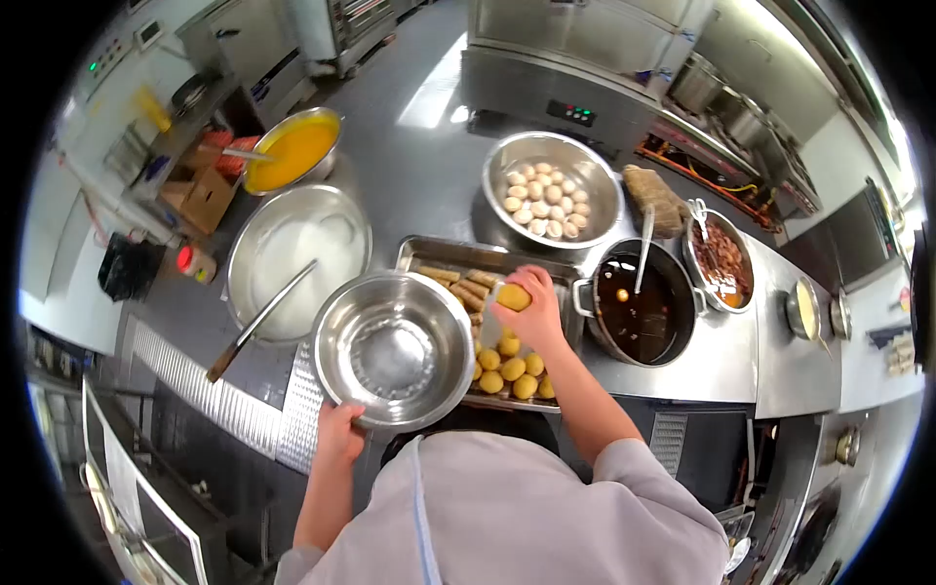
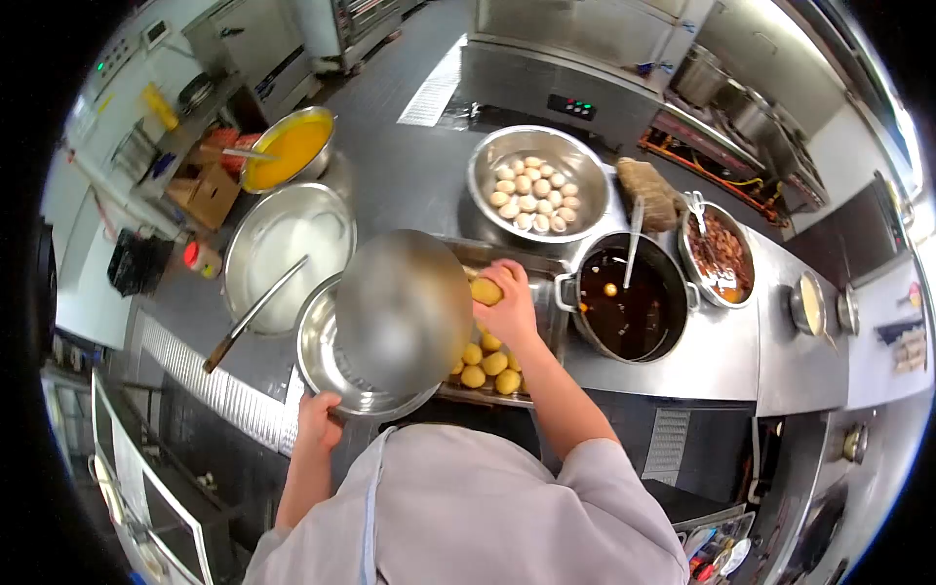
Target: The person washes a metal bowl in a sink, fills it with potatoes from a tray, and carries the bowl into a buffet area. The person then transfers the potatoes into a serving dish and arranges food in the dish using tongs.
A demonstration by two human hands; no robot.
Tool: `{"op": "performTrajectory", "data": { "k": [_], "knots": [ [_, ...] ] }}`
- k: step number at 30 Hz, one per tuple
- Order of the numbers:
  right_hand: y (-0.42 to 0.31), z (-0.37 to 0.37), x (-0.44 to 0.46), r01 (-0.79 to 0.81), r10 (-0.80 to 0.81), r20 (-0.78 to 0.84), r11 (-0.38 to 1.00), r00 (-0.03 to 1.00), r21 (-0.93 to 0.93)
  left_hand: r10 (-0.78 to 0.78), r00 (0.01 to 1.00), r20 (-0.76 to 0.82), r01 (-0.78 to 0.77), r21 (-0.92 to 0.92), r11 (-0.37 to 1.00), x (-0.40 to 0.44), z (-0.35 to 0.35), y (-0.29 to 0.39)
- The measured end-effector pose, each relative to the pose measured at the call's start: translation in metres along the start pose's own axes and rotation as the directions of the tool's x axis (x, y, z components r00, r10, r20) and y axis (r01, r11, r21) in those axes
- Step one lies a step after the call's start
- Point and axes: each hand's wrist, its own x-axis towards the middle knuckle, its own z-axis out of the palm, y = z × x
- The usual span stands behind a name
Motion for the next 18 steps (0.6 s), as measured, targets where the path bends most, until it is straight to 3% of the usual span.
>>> {"op": "performTrajectory", "data": {
  "k": [1,3,5,9,11,12,14,16,17,18],
  "knots": [
    [-0.046,0.007,0.011,0.146,-0.154,0.138,0.987,0.978,0.067,-0.023,1.0,-0.01,0.023,0.021,1.0,0.001,-0.007,-0.002],
    [-0.041,0.054,0.02,0.21,-0.231,0.539,0.972,0.81,0.101,-0.024,0.999,0.049,0.024,-0.008,1.0,0.003,0.003,0.0],
    [-0.072,0.082,0.007,0.364,-0.258,0.647,0.931,0.718,-0.033,-0.026,0.994,0.102,0.029,-0.031,0.999,0.0,-0.001,0.0],
    [-0.083,0.095,-0.002,0.493,-0.405,0.687,0.867,0.604,0.077,-0.006,0.997,0.075,0.013,-0.092,0.996,-0.014,-0.014,0.014],
    [-0.11,0.063,0.014,0.518,-0.447,0.622,0.852,0.643,0.076,0.015,0.999,0.05,-0.011,-0.086,0.996,-0.024,-0.03,0.019],
    [-0.125,0.043,0.03,0.378,-0.367,0.659,0.916,0.656,0.133,0.029,0.999,0.03,-0.026,-0.1,0.995,-0.028,-0.04,0.019],
    [-0.115,0.028,0.049,0.02,0.018,0.756,0.999,0.655,-0.04,0.072,0.993,-0.093,-0.083,-0.123,0.989,-0.041,-0.061,0.014],
    [-0.045,0.041,0.049,-0.275,0.22,0.661,0.961,0.717,-0.02,0.092,0.982,-0.164,-0.115,-0.142,0.983,-0.056,-0.072,0.013],
    [-0.018,0.054,0.042,-0.271,0.213,0.682,0.962,0.699,-0.023,0.107,0.973,-0.206,-0.138,-0.141,0.98,-0.066,-0.075,0.014],
    [0.006,0.068,0.029,-0.05,0.226,0.683,0.962,0.694,-0.267,0.119,0.972,-0.205,-0.156,-0.174,0.972,-0.074,-0.07,0.019]
  ]
}}
